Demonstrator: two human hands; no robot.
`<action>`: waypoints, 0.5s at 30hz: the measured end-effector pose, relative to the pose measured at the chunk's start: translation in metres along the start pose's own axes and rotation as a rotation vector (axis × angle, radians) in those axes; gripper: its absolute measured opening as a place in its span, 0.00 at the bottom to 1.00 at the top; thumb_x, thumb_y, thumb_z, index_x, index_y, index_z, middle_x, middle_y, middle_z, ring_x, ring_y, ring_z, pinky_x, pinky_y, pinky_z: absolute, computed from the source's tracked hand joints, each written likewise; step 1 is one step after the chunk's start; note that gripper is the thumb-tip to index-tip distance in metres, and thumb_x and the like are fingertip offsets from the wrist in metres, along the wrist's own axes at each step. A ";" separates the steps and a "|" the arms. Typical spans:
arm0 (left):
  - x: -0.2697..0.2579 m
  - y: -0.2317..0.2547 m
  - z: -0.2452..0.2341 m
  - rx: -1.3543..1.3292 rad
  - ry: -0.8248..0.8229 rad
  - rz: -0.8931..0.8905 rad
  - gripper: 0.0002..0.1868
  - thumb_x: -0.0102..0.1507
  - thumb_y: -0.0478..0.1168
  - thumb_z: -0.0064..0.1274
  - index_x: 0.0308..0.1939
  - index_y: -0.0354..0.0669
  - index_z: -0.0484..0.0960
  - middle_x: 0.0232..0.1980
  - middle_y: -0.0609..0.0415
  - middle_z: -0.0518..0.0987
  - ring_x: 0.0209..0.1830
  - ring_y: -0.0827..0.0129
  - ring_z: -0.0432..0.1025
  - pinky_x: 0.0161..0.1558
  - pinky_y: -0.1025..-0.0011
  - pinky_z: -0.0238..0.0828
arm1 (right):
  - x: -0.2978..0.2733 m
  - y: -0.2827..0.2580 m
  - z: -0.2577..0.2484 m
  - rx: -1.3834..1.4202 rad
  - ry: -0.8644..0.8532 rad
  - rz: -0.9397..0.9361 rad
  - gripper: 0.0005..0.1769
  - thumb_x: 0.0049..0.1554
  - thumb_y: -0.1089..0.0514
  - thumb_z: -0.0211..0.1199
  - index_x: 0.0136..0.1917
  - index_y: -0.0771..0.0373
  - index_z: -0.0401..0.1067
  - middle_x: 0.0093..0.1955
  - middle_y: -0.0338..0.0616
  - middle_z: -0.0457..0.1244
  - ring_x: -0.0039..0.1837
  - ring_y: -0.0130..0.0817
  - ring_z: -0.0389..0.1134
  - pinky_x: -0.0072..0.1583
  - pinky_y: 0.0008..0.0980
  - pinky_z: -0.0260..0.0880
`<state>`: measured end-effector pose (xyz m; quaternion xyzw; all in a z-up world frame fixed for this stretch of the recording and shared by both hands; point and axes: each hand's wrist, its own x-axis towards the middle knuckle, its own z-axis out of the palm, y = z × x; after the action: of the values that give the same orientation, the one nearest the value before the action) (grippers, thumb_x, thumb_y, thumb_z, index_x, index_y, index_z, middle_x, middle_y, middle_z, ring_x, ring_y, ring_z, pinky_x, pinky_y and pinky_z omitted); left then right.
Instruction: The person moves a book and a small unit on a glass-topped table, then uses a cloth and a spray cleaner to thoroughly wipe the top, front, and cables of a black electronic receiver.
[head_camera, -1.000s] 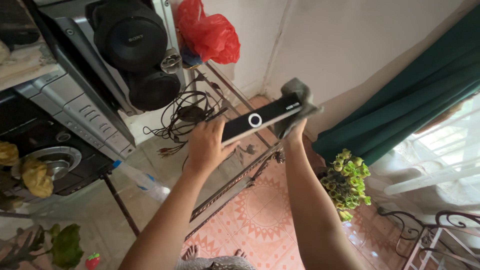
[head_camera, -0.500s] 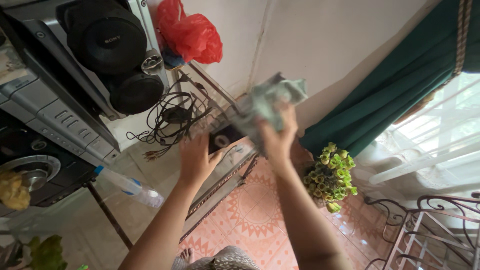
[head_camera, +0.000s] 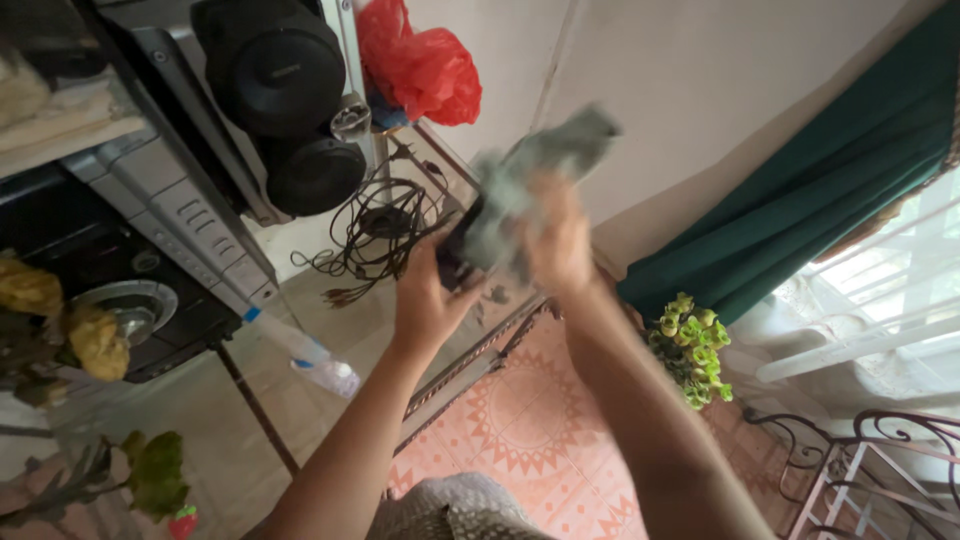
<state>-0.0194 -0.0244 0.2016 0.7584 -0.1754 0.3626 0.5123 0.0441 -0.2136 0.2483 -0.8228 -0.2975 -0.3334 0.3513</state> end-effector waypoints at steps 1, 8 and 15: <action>-0.001 -0.001 -0.001 0.057 0.032 0.069 0.29 0.60 0.41 0.65 0.61 0.32 0.73 0.56 0.39 0.78 0.54 0.53 0.76 0.55 0.61 0.76 | 0.013 0.014 -0.008 0.040 -0.010 0.315 0.26 0.59 0.58 0.62 0.70 0.64 0.68 0.66 0.59 0.65 0.64 0.53 0.70 0.63 0.46 0.73; -0.011 -0.027 0.006 -0.258 -0.057 -0.188 0.23 0.61 0.43 0.67 0.54 0.37 0.77 0.44 0.46 0.83 0.42 0.62 0.79 0.46 0.67 0.77 | -0.010 -0.018 0.003 -0.008 -0.133 -0.083 0.24 0.58 0.64 0.63 0.67 0.63 0.73 0.71 0.61 0.62 0.72 0.56 0.64 0.71 0.48 0.68; -0.005 -0.023 -0.006 0.022 -0.067 -0.131 0.26 0.58 0.46 0.70 0.49 0.36 0.74 0.40 0.46 0.82 0.39 0.59 0.81 0.40 0.67 0.77 | 0.021 0.021 -0.008 0.047 -0.237 0.000 0.24 0.57 0.66 0.64 0.67 0.67 0.71 0.71 0.60 0.64 0.74 0.55 0.64 0.74 0.50 0.65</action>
<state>-0.0100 -0.0095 0.1843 0.7856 -0.1388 0.3045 0.5204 0.0692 -0.2265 0.2606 -0.8478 -0.3447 -0.2269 0.3330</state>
